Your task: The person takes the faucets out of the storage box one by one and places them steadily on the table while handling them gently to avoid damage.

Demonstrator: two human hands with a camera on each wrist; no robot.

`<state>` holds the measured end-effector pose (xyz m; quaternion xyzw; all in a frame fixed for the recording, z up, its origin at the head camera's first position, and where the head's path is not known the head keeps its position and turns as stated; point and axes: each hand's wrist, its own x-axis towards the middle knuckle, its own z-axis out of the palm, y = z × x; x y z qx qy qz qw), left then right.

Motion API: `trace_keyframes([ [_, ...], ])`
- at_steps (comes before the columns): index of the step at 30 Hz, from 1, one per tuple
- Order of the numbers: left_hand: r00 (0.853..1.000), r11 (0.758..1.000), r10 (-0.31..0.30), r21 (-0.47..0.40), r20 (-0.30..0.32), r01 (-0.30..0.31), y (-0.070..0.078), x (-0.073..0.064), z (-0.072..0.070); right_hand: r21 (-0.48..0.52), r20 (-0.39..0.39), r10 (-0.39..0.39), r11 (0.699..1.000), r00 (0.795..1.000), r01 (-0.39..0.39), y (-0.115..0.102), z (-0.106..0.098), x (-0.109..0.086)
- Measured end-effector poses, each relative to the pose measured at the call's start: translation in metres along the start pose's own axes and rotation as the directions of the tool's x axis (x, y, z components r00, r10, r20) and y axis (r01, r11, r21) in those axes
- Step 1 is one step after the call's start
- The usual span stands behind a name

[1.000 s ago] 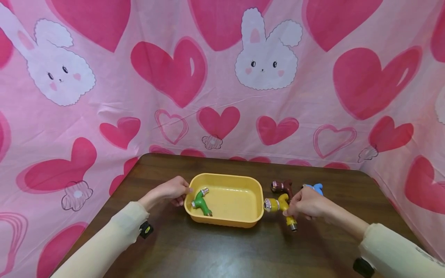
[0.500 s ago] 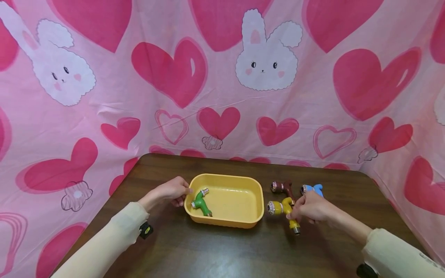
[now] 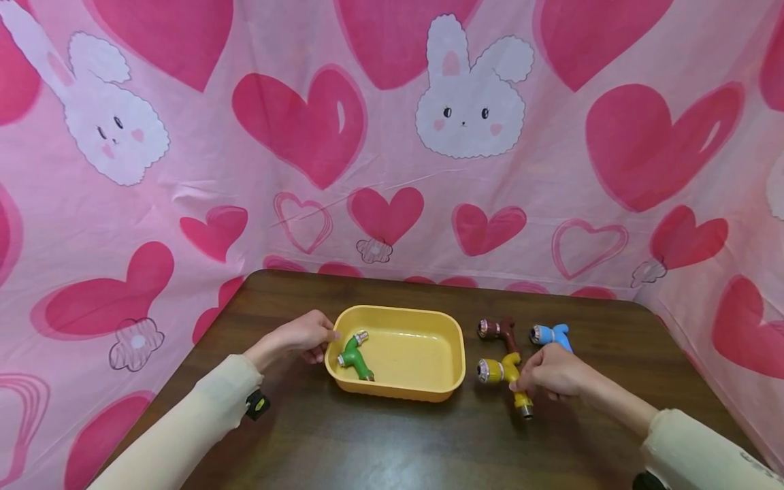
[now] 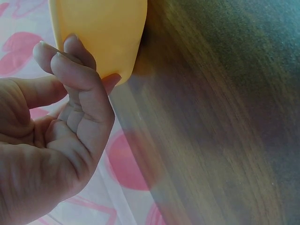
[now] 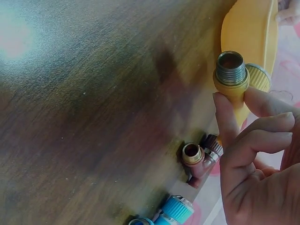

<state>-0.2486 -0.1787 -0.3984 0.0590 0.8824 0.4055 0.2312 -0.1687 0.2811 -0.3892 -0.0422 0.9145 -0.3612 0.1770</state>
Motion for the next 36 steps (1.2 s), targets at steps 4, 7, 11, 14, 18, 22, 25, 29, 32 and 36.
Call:
trace_keyframes([
  [4, 1.0, 1.0, -0.003, -0.002, -0.001, 0.003, 0.001, 0.0, 0.0, 0.0, -0.008, 0.009, 1.0, 1.0, -0.009, 0.003, 0.001, 0.001],
  [7, 1.0, 1.0, -0.002, 0.002, 0.0, 0.002, 0.0, 0.0, 0.0, -0.004, -0.01, 0.014, 1.0, 1.0, -0.014, 0.007, 0.002, 0.002],
  [11, 1.0, 1.0, 0.001, 0.009, 0.0, -0.001, 0.0, 0.001, 0.0, -0.001, 0.002, 0.022, 1.0, 1.0, -0.022, 0.009, 0.003, 0.002],
  [14, 1.0, 1.0, 0.003, 0.008, -0.001, -0.003, 0.0, 0.0, -0.001, 0.001, 0.012, 0.02, 1.0, 1.0, -0.02, 0.01, 0.003, 0.003],
  [18, 1.0, 1.0, 0.005, 0.008, 0.003, -0.005, 0.0, 0.0, -0.001, -0.01, 0.013, 0.029, 1.0, 1.0, -0.029, 0.014, 0.003, 0.003],
  [22, 1.0, 1.0, 0.006, 0.017, 0.006, -0.007, 0.001, 0.0, -0.001, -0.015, 0.01, 0.053, 0.998, 0.999, -0.053, 0.018, 0.004, 0.003],
  [25, 1.0, 1.0, 0.007, 0.02, 0.005, -0.007, 0.001, 0.0, -0.001, -0.014, 0.009, 0.059, 0.998, 0.998, -0.058, 0.022, 0.006, 0.004],
  [29, 1.0, 1.0, 0.003, 0.015, 0.004, -0.003, 0.001, 0.001, -0.001, -0.013, 0.009, 0.06, 0.998, 0.998, -0.06, 0.026, 0.008, 0.005],
  [32, 1.0, 1.0, 0.006, 0.016, 0.003, -0.006, 0.001, 0.0, 0.0, -0.011, 0.004, 0.059, 0.998, 0.998, -0.059, 0.027, 0.008, 0.005],
  [36, 1.0, 1.0, 0.007, 0.019, 0.002, -0.007, 0.0, 0.0, 0.001, -0.008, 0.0, 0.067, 0.998, 0.998, -0.067, 0.029, 0.009, 0.005],
])
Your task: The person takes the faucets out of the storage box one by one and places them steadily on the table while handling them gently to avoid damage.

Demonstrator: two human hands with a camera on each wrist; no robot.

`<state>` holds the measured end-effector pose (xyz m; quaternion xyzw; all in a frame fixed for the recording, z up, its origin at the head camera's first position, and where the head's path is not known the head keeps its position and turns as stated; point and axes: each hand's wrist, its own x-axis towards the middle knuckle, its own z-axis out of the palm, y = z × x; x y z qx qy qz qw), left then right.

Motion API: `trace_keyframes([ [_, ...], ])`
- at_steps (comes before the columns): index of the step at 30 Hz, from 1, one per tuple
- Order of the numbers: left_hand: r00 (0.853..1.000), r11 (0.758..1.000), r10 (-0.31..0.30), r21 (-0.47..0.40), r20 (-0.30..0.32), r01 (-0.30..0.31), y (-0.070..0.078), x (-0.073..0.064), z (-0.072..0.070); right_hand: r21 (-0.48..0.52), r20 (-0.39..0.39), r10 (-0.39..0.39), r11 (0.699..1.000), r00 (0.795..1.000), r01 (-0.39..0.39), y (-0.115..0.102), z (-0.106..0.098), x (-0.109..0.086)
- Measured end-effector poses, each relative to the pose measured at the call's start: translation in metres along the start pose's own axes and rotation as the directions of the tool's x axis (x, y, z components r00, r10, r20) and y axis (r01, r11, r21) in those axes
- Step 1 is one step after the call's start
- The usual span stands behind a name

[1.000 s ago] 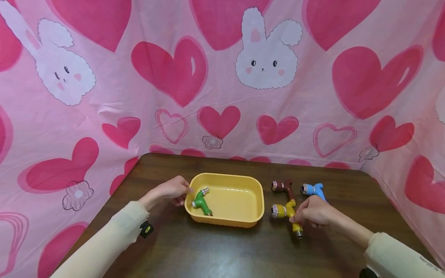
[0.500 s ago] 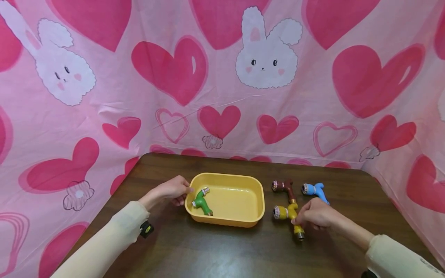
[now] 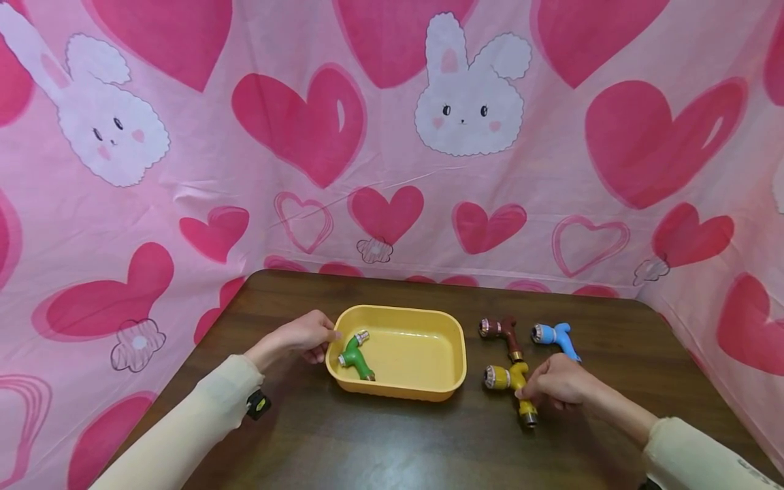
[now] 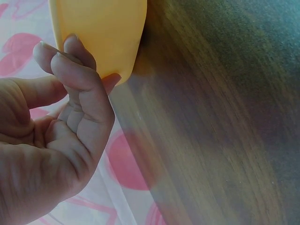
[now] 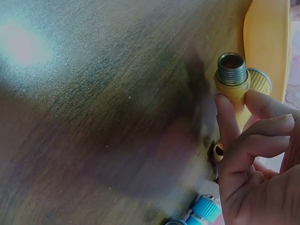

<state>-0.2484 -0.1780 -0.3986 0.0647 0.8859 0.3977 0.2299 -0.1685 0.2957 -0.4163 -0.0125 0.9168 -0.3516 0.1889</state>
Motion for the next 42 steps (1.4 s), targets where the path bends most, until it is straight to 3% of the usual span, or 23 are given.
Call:
trace_keyframes([
  [42, 1.0, 1.0, 0.003, 0.012, -0.006, -0.003, -0.0009, 0.0, -0.0005, 0.034, 0.004, 0.06, 0.998, 0.998, -0.06, 0.0065, 0.0038, 0.0026],
])
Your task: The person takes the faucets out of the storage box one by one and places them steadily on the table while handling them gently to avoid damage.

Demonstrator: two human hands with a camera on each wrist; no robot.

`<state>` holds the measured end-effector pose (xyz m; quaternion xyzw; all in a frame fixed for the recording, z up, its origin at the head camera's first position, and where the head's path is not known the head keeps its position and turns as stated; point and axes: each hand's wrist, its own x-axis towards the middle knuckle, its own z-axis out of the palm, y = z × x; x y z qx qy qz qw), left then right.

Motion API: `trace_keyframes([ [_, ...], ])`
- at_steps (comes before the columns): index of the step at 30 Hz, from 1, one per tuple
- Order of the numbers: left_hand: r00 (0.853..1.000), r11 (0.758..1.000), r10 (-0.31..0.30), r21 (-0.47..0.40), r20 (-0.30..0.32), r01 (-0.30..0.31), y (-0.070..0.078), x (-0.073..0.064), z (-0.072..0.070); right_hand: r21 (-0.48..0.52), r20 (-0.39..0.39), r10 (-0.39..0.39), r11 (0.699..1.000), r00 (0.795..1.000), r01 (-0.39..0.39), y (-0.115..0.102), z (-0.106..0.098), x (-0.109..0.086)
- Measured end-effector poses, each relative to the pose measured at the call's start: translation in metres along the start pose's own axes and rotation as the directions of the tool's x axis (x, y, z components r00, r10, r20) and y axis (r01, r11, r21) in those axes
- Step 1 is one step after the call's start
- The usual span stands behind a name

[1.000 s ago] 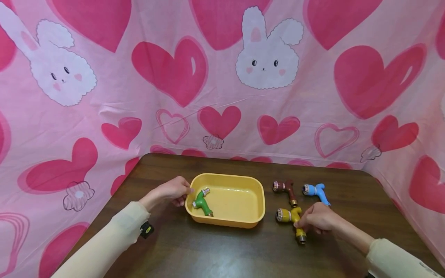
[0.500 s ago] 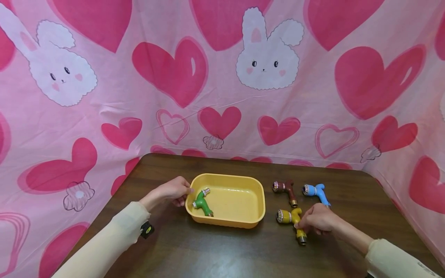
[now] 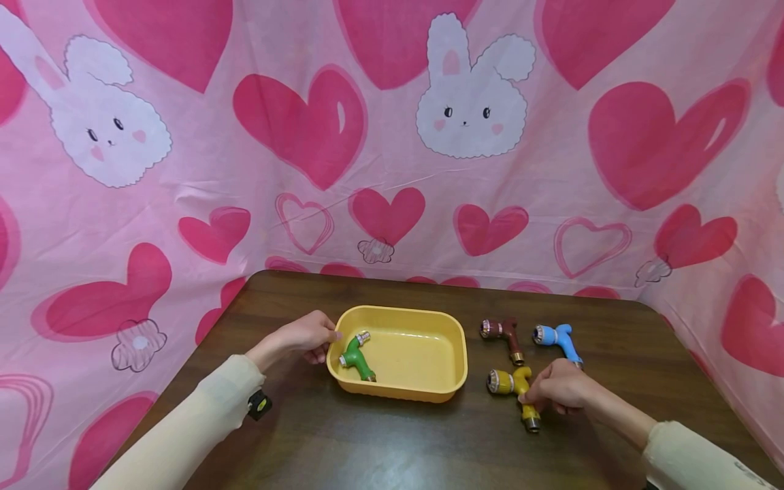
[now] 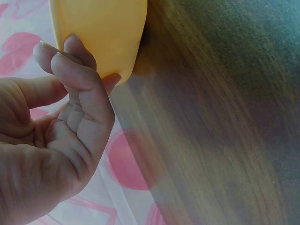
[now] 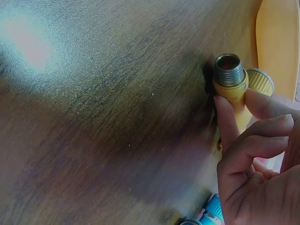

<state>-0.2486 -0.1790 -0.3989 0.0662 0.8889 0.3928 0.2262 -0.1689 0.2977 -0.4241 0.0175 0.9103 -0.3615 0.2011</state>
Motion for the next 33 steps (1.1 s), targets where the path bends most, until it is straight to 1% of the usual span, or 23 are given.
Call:
trace_keyframes([
  [11, 1.0, 1.0, -0.01, -0.005, -0.004, 0.01, 0.0019, 0.0003, -0.0001, 0.005, 0.011, -0.01, 1.0, 1.0, 0.01, 0.0008, -0.0004, -0.0014],
  [19, 1.0, 1.0, -0.006, -0.003, -0.004, 0.006, 0.0019, 0.0003, 0.001, 0.006, 0.026, -0.045, 0.999, 0.999, 0.045, 0.0044, -0.0004, -0.0017],
  [27, 1.0, 1.0, -0.01, -0.007, -0.009, 0.01, 0.0008, 0.0006, 0.0023, 0.02, 0.064, -0.08, 0.997, 0.995, 0.079, 0.005, -0.0023, -0.0038],
  [33, 1.0, 1.0, -0.013, -0.014, -0.013, 0.013, 0.0006, 0.0009, 0.0026, 0.008, 0.089, -0.076, 0.997, 0.993, 0.075, 0.0049, -0.0047, -0.0042],
])
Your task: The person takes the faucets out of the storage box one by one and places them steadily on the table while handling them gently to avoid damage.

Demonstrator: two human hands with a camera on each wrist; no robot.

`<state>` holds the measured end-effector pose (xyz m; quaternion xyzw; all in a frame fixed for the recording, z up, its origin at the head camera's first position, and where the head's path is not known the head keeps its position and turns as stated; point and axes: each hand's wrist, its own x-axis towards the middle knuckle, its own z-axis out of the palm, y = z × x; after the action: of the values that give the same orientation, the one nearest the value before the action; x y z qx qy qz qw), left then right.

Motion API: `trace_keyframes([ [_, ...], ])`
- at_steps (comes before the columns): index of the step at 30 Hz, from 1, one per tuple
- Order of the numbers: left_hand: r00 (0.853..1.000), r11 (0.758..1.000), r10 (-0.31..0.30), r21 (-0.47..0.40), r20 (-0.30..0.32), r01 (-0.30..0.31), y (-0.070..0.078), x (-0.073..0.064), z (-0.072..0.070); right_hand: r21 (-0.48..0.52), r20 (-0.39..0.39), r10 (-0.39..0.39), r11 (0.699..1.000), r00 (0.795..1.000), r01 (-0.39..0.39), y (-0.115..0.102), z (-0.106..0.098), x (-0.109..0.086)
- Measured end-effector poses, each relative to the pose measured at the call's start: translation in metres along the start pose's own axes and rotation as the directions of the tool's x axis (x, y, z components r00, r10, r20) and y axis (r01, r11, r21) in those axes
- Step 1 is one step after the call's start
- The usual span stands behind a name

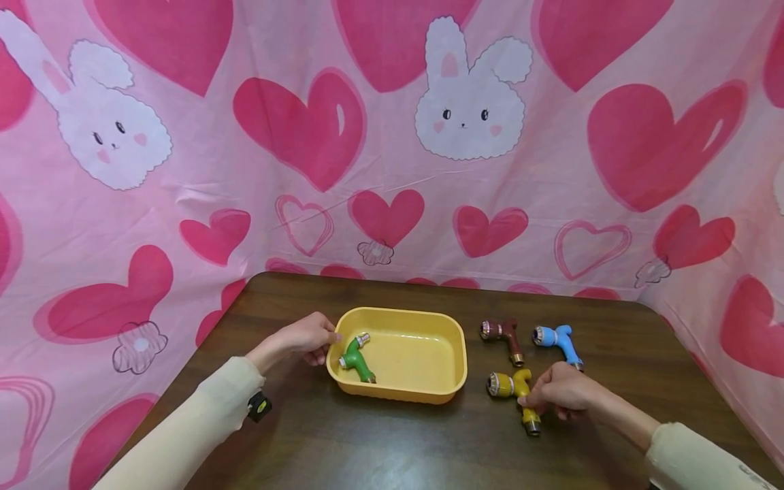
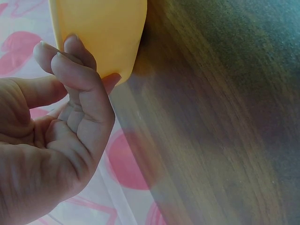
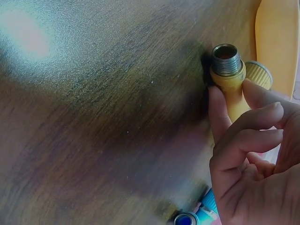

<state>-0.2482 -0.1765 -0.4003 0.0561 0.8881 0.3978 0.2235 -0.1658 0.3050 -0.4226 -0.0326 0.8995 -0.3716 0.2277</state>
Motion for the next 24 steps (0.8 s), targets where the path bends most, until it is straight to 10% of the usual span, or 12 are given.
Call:
trace_keyframes([
  [24, 1.0, 1.0, 0.001, 0.01, 0.005, -0.001, 0.0007, -0.0011, -0.0017, 0.023, 0.011, -0.003, 1.0, 1.0, 0.003, -0.0006, -0.0002, -0.0002],
])
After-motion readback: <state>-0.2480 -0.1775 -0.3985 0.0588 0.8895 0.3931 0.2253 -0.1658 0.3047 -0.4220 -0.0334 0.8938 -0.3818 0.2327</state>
